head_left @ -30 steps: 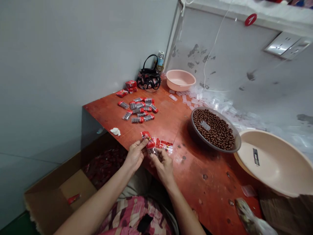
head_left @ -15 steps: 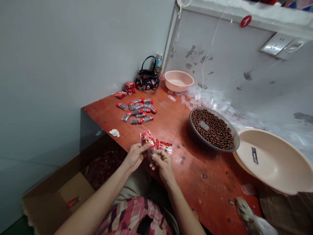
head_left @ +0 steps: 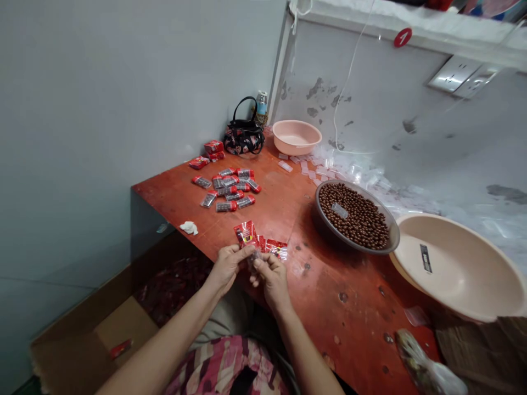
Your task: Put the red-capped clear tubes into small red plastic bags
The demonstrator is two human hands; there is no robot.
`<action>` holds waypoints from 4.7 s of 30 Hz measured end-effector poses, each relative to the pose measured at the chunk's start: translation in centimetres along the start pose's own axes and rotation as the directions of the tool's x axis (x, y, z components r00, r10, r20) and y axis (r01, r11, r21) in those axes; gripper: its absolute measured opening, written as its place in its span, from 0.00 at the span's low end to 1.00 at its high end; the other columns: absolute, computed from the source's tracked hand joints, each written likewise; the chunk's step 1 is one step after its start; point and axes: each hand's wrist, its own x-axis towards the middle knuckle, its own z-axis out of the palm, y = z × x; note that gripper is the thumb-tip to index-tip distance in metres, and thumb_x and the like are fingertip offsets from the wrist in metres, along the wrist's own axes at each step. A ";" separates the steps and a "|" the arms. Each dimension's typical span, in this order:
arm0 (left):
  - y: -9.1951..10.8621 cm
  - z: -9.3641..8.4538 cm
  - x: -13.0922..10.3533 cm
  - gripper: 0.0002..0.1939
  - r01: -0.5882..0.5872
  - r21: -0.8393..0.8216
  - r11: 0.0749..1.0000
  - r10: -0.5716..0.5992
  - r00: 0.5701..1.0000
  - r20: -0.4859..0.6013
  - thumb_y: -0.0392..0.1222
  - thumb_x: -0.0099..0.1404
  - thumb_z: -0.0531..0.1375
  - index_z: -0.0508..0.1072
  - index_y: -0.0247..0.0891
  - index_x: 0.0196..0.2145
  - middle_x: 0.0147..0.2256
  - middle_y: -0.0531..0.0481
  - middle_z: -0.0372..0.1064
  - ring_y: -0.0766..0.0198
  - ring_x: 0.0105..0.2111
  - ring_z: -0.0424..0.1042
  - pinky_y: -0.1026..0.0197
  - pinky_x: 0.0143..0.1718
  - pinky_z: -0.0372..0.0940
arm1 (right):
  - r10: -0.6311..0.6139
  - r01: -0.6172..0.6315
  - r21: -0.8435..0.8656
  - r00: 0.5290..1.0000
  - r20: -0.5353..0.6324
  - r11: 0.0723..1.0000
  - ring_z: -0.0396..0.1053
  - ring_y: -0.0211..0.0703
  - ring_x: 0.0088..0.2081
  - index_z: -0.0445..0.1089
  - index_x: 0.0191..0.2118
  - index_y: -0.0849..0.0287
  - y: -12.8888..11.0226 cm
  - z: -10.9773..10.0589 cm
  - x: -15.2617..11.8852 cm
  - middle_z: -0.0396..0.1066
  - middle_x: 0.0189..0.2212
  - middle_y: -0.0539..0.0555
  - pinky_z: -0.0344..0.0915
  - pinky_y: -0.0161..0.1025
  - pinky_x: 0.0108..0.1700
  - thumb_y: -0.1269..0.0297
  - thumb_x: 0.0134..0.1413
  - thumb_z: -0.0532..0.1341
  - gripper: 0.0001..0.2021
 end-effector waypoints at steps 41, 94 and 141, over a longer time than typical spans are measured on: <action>-0.9 -6.7 -7.0 0.21 -0.112 -0.138 0.984 0.044 0.906 -0.420 0.47 0.54 0.58 0.66 0.37 0.45 0.40 0.39 0.71 0.55 0.40 0.70 0.53 0.39 0.65 | 0.017 -0.017 -0.009 1.000 -0.018 1.000 0.61 0.30 0.13 0.60 0.28 0.60 -1.3 -0.9 -0.3 0.64 0.15 0.44 0.55 0.26 0.14 0.60 0.46 0.59 0.09; 0.6 -7.3 -1.8 0.05 -0.107 -0.514 0.851 -0.099 0.929 -0.357 0.29 0.57 0.56 0.71 0.31 0.29 0.27 0.46 0.72 0.63 0.29 0.72 0.60 0.32 0.70 | -0.157 0.141 -0.989 0.977 0.147 -0.046 0.65 0.52 0.40 0.61 0.46 0.63 -2.7 9.8 15.9 0.64 0.39 0.66 0.60 0.46 0.38 0.64 0.57 0.46 0.15; 0.7 -0.6 -1.2 0.08 -0.142 -0.191 0.971 0.116 0.983 -0.143 0.38 0.51 0.62 0.70 0.31 0.28 0.26 0.47 0.71 0.66 0.23 0.69 0.65 0.26 0.64 | -0.119 0.125 -0.197 0.992 0.045 0.972 0.66 0.38 0.24 0.47 0.56 0.52 -1.7 1.3 -1.1 0.66 0.28 0.49 0.67 0.35 0.25 0.64 0.50 0.57 0.27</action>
